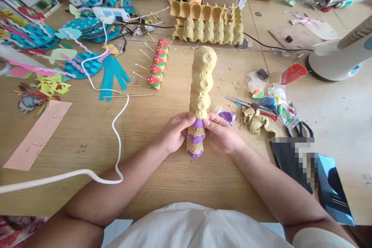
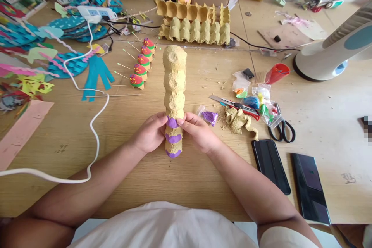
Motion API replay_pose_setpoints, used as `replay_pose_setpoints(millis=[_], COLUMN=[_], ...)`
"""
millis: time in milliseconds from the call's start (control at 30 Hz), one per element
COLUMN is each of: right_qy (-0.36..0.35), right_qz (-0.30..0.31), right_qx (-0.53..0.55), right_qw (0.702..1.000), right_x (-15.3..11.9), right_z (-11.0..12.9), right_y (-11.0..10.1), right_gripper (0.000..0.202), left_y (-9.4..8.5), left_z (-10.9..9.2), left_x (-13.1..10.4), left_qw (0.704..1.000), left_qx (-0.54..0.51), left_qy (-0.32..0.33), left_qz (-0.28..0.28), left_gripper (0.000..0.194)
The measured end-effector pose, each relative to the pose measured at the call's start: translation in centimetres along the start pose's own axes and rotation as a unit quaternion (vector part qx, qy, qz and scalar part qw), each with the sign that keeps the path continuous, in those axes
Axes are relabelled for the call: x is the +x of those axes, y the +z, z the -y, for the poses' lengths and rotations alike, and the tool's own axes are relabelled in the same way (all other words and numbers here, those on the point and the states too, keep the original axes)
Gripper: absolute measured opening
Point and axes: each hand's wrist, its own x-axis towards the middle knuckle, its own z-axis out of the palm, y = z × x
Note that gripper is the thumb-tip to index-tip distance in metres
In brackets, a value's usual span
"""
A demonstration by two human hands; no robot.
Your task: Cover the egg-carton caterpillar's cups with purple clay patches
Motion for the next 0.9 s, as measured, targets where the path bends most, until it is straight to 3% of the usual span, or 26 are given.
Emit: replay_pose_setpoints(millis=[267,500,700,900], right_qy=[-0.010,-0.002,0.001,0.001], right_qz=[0.023,0.001,0.009,0.012], right_qx=[-0.028,-0.024,-0.026,-0.039], right_qw=[0.999,1.000,1.000,0.999], right_x=[-0.04,0.04,0.02,0.00], right_z=[-0.11,0.00,-0.01,-0.03], right_y=[0.07,-0.12,-0.14,-0.15], right_gripper=[0.031,0.033,0.033,0.032], left_y=[0.04,-0.37,-0.41,-0.38], left_z=[-0.27,-0.24,-0.40,-0.60], left_x=[-0.15,0.33,0.35,0.25], left_qw=[0.999,0.998,0.999,0.998], left_qx=[-0.020,-0.009,-0.023,-0.027], left_qy=[-0.027,-0.029,-0.042,-0.052], left_qz=[-0.012,0.051,0.020,0.023], left_gripper=[0.034,0.056,0.034,0.033])
